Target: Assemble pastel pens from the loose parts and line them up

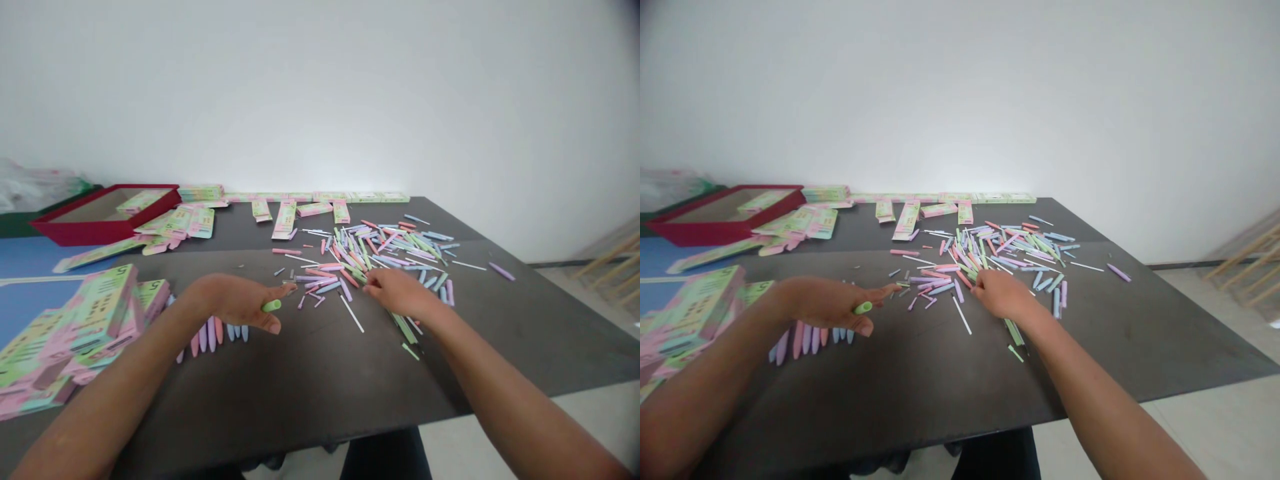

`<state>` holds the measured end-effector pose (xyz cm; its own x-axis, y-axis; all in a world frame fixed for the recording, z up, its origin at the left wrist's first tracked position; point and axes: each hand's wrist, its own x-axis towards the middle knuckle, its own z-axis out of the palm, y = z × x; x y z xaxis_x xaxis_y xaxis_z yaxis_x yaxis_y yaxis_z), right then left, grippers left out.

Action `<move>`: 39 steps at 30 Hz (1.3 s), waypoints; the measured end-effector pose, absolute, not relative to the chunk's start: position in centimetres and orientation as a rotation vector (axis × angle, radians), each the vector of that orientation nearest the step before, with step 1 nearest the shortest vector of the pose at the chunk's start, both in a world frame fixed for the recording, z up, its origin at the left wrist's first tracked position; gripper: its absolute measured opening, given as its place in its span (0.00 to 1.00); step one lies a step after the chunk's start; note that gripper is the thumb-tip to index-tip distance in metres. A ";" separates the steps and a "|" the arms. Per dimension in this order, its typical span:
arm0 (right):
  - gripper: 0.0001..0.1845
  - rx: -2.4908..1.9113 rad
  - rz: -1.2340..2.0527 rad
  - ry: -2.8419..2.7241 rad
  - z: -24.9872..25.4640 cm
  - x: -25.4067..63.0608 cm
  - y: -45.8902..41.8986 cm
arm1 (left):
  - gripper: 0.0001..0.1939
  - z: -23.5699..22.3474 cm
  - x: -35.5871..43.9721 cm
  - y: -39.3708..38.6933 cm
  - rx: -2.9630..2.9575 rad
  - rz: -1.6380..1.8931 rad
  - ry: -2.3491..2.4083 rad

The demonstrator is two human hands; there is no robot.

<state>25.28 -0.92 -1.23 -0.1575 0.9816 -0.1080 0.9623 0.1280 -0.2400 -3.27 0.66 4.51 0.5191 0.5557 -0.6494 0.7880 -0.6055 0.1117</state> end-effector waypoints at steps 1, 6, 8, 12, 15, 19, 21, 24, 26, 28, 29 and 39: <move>0.11 -2.008 0.404 -2.359 -1.8 24.6 -1.2 | 0.44 4.5 -3.3 0.7 2.372 -0.805 1.103; 0.18 -2.094 0.381 -2.518 -3.5 22.0 -1.9 | 0.44 4.8 -3.3 0.6 2.389 -0.793 1.097; 0.17 -2.102 0.401 -2.551 -3.8 21.5 -1.8 | 0.43 4.9 -3.4 0.5 2.395 -0.795 1.093; 0.16 -2.099 0.427 -2.578 -4.0 21.4 -1.7 | 0.43 5.1 -3.5 0.6 2.398 -0.799 1.102; 0.13 -2.089 0.465 -2.543 -3.8 22.1 -1.8 | 0.43 5.2 -3.5 0.6 2.393 -0.799 1.106; 0.05 -1.830 0.663 -2.363 -2.7 23.1 -2.0 | 0.42 5.6 -3.5 0.5 2.411 -0.801 1.112; 0.01 -1.532 0.883 -2.219 -1.7 22.7 -2.2 | 0.42 5.7 -3.4 0.5 2.414 -0.811 1.110; 0.01 -1.108 1.178 -1.884 -0.3 20.2 -2.6 | 0.42 5.6 -3.3 0.7 2.413 -0.812 1.109; 0.01 -0.911 1.239 -1.652 0.1 17.8 -2.9 | 0.42 5.4 -3.3 0.7 2.413 -0.808 1.104; 0.02 -0.772 1.268 -1.475 -0.1 15.6 -3.2 | 0.40 5.3 -3.3 0.8 2.413 -0.779 1.087; 0.03 -0.725 1.276 -1.403 -0.3 14.8 -3.4 | 0.39 5.3 -3.4 0.8 2.413 -0.758 1.071; 0.04 -0.566 1.223 -1.220 -2.4 12.5 -4.2 | 0.30 4.7 -3.7 1.1 2.498 -0.680 0.946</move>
